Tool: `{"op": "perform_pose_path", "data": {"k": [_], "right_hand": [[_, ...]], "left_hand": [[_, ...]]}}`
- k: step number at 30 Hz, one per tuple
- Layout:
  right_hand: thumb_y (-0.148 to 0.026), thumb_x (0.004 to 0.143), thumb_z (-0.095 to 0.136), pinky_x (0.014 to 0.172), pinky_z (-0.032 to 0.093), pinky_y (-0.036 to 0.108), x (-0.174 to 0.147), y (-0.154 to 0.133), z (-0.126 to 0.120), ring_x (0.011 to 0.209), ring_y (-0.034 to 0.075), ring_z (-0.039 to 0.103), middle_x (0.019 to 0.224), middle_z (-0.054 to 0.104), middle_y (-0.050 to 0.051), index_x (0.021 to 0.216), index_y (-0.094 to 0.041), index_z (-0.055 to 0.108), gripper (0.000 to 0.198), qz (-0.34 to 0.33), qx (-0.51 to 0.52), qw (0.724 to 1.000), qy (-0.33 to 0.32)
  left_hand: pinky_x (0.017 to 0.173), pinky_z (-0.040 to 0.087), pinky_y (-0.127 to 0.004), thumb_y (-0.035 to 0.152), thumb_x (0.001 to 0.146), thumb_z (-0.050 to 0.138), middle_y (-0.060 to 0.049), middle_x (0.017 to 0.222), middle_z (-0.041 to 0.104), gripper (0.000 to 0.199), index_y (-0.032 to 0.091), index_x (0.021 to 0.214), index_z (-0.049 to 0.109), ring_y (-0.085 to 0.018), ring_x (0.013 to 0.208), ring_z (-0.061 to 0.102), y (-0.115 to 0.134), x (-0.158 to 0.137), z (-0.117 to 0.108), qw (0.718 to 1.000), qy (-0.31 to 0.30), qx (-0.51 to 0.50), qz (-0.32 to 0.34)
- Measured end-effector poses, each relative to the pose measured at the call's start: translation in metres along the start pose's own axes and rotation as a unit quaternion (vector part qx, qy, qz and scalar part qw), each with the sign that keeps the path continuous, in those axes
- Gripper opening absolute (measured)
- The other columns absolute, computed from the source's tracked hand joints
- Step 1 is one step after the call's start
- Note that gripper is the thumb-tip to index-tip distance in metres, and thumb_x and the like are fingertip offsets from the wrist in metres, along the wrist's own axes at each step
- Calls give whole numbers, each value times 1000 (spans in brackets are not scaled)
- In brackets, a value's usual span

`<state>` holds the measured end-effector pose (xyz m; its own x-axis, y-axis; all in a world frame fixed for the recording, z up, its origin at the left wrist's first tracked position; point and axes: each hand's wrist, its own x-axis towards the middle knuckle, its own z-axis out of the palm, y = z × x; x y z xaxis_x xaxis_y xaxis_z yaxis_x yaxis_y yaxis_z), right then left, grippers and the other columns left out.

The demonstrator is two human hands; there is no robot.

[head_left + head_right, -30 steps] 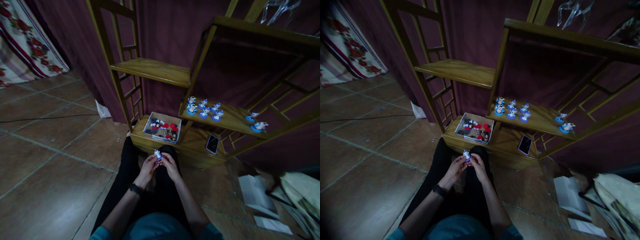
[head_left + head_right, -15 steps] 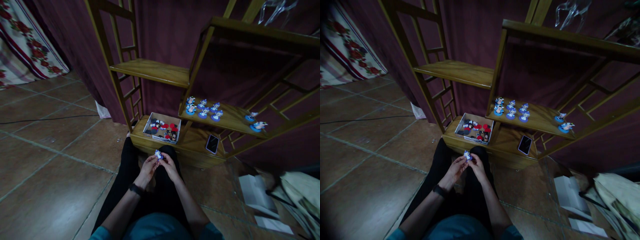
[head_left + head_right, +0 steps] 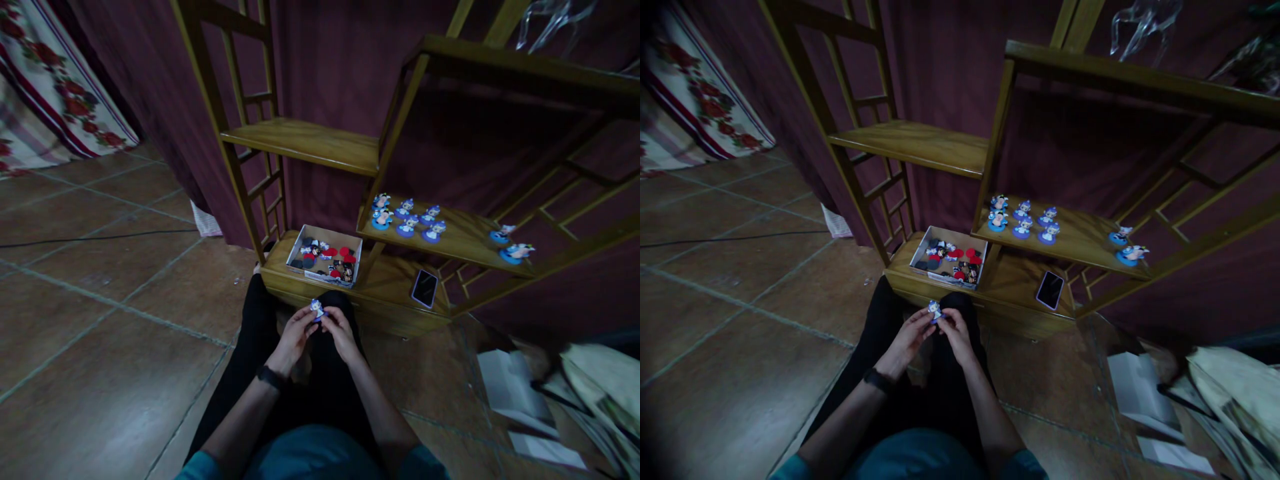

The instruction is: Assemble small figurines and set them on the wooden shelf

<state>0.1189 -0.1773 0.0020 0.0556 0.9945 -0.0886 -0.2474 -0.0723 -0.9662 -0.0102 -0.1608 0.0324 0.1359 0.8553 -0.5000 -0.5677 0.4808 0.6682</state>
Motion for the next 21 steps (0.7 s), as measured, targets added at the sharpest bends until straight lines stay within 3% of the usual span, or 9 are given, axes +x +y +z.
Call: {"op": "perform_pose_path", "data": {"k": [5, 9, 15, 21], "right_hand": [[-37, 73, 62, 59, 45, 24, 0, 0, -1, 60, 9, 51, 77, 58, -2, 97, -23, 58, 28, 17, 11, 1000, -17], [-40, 73, 62, 60, 46, 25, 2, 3, -1, 63, 10, 53, 82, 59, 0, 103, -23, 57, 35, 26, 26, 999, -4], [-38, 71, 64, 63, 47, 25, 0, -1, 2, 79, 14, 56, 99, 60, 3, 107, -25, 56, 40, -6, 7, 1000, 5], [-38, 71, 64, 80, 46, 31, -3, -9, 6, 97, 20, 55, 106, 61, 4, 110, -24, 56, 43, -13, -11, 1000, -4]], "left_hand": [[66, 49, -20, 13, 64, 72, -2, 77, 67, 19, 15, 82, 67, -9, 66, 62, 2, -2, 1, 1000, 0, 3, -2], [67, 50, -21, 9, 64, 71, -2, 77, 67, 17, 14, 79, 65, -9, 66, 62, 2, -4, 3, 1000, -2, -15, 0], [72, 53, -25, 5, 65, 70, -2, 75, 66, 17, 14, 78, 62, -11, 68, 63, 0, -2, 1, 998, -11, -65, -4], [77, 53, -30, 4, 63, 70, -3, 74, 66, 18, 13, 74, 60, -12, 69, 64, -3, -2, 1, 998, -11, -68, -2]]}}
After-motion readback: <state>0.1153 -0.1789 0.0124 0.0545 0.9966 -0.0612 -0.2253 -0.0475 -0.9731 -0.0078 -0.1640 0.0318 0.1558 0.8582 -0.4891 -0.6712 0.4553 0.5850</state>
